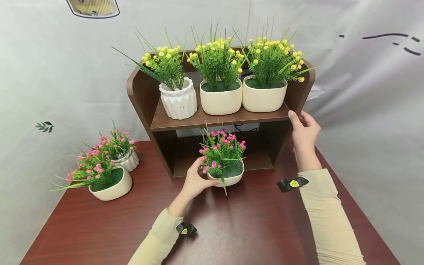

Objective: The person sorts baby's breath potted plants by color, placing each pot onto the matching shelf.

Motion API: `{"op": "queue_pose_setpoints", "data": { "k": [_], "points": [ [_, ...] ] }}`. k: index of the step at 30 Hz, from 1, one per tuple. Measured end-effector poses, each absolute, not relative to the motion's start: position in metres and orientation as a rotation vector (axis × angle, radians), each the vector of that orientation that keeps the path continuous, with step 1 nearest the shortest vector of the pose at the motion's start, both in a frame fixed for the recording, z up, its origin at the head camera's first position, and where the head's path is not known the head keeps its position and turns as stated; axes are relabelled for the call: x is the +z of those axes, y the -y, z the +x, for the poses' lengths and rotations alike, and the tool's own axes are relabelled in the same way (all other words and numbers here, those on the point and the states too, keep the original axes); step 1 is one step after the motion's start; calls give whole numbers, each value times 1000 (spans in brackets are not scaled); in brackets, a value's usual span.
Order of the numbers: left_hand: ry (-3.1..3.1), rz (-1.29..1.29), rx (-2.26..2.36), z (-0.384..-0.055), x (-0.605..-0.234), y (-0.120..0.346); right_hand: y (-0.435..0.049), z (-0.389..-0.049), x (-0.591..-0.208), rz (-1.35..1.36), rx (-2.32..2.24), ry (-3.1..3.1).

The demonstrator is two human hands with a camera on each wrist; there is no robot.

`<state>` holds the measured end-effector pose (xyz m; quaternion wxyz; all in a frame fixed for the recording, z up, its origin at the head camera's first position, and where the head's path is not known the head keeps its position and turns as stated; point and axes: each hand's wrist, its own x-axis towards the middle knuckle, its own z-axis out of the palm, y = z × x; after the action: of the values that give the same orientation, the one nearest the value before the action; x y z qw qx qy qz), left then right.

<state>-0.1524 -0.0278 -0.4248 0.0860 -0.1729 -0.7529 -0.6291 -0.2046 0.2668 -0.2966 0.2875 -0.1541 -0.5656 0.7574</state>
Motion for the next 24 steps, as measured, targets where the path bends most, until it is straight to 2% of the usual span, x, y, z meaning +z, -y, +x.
{"op": "queue_pose_setpoints", "data": {
  "k": [24],
  "points": [
    [2433, -582, -1835, -191, -442, -12, -268, -205, -297, -443, 2022, 1511]
  ]
}}
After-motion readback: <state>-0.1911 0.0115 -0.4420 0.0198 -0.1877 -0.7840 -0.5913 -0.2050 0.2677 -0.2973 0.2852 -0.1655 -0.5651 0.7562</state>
